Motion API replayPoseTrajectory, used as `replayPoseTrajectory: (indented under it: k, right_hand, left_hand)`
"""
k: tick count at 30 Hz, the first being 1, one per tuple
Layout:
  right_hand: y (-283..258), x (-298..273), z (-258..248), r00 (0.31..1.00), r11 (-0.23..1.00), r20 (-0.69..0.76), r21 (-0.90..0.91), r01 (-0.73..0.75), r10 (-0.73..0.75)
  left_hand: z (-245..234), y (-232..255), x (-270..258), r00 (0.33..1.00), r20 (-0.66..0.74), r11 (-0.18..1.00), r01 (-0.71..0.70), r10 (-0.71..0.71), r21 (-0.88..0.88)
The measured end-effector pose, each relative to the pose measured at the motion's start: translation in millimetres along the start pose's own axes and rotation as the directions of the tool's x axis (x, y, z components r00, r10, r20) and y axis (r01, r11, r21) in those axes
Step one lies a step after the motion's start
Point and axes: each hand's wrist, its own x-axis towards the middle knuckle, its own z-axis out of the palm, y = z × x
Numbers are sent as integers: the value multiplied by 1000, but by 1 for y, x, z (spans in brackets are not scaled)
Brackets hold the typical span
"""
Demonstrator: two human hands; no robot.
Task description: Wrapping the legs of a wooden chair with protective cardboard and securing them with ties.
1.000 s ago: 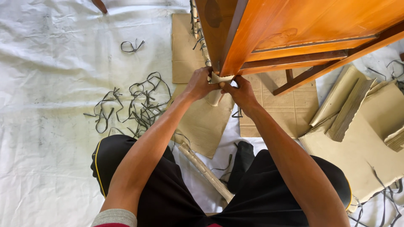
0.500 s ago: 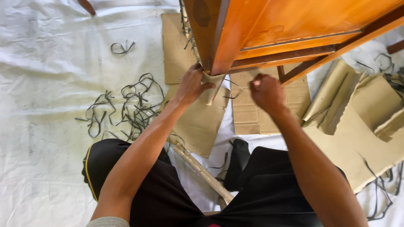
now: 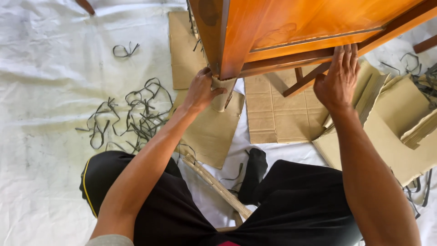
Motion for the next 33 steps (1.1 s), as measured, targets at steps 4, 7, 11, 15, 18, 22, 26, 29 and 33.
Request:
replayPoseTrajectory:
  k: [4, 7, 11, 15, 18, 22, 26, 29, 33]
  right_hand:
    - [-43, -4, 28, 1000, 995, -27, -96, -6, 4]
    - [-92, -21, 38, 998, 995, -9, -82, 57, -58]
    - [-149, -32, 46, 977, 977, -11, -34, 212, -212]
    - [-181, -38, 41, 936, 934, -68, 73, 349, -344]
    - [-173, -42, 14, 880, 873, -89, 109, 475, -467]
    - [-147, -76, 35, 849, 849, 25, 54, 525, -527]
    - [-130, -100, 82, 908, 907, 16, 39, 418, -419]
    - [-125, -89, 101, 970, 971, 67, 75, 228, -233]
    - [-144, -64, 81, 980, 978, 124, 158, 135, -155]
  left_hand:
    - [-11, 11, 5, 1000, 9, 1000, -1, 2, -24]
    - [-15, 18, 0, 998, 69, 1000, -3, 0, 31]
    - [-12, 11, -2, 998, 60, 999, -1, -1, 41]
    - [-16, 17, -4, 998, 63, 1000, 6, -7, 18]
    - [-22, 26, -5, 998, 65, 998, 4, -8, 56]
    - [-18, 29, -4, 999, 52, 992, 8, -14, 124]
    - [-25, 30, -2, 997, 67, 994, -33, 26, 104]
    - [-23, 28, -5, 998, 55, 979, -37, 26, 201]
    - [-7, 10, -1, 999, 45, 925, -11, -7, 380]
